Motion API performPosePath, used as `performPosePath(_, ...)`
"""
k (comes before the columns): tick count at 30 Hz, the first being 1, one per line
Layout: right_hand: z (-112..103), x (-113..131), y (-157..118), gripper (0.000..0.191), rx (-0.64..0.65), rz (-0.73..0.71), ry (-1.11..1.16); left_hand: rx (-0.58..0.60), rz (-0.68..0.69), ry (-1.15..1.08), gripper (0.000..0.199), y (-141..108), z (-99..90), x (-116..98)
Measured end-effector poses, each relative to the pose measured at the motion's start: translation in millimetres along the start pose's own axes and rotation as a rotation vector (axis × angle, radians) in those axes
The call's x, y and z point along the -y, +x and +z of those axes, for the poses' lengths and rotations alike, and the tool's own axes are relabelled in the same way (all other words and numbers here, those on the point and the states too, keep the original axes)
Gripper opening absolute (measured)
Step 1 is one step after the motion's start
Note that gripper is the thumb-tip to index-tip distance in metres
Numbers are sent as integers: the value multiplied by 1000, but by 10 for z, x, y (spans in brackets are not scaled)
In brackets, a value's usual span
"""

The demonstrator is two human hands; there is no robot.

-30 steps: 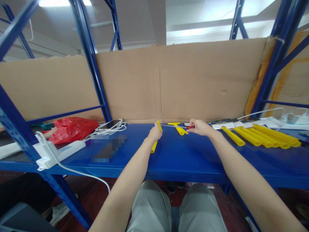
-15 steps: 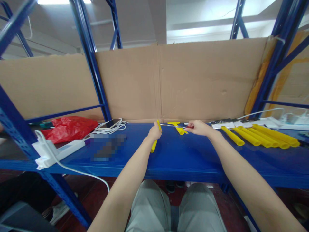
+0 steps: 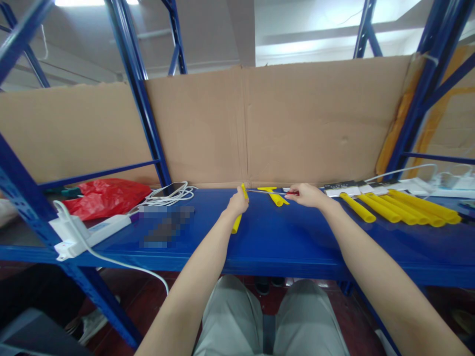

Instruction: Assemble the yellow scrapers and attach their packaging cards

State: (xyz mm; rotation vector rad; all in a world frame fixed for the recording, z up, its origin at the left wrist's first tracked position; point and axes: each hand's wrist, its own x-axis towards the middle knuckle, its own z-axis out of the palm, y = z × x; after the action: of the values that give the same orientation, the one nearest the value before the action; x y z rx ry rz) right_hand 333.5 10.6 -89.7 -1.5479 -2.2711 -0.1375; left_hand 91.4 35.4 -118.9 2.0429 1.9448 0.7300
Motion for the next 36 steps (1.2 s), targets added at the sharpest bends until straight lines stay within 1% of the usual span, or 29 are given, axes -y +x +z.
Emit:
performPosePath(4,39,-28,20,15,8,-11,-8,-7,-1,-3,41,-5,-2,-2)
performPosePath(8,64,-60,33,11,-50,-21,-16,-1,-3,-10,40,0,-7,-1)
performPosePath(10,58,-65,31,10,-46,-39,-20,9,-5,-15,39,2,-7,-2)
performPosePath(14,34,-65,20,16,21,-65,-15,2,-18,-16,40,-4,-7,-11)
performPosePath(18,33,-56,14,25,32,-15,-47,13,-13,-5,38,-18,-17,-28)
performPosePath(21,52,-57,19,18,10,11,-42,19,-13,-5,39,-25,-26,-37)
performPosePath(23,67,-67,25,17,-14,20,-32,17,-17,-10,40,-25,-28,-37)
performPosePath(25,78,-79,30,16,-34,8,-30,13,-17,-13,40,-22,-26,-33)
performPosePath(28,74,-86,29,6,-33,-27,-34,14,-11,-7,38,-17,-21,-24)
performPosePath(29,66,-82,26,6,-25,-36,-39,13,-10,-5,38,-15,-20,-22)
performPosePath(36,16,-34,-7,17,9,-17,-134,14,-4,-14,38,-16,-20,-20)
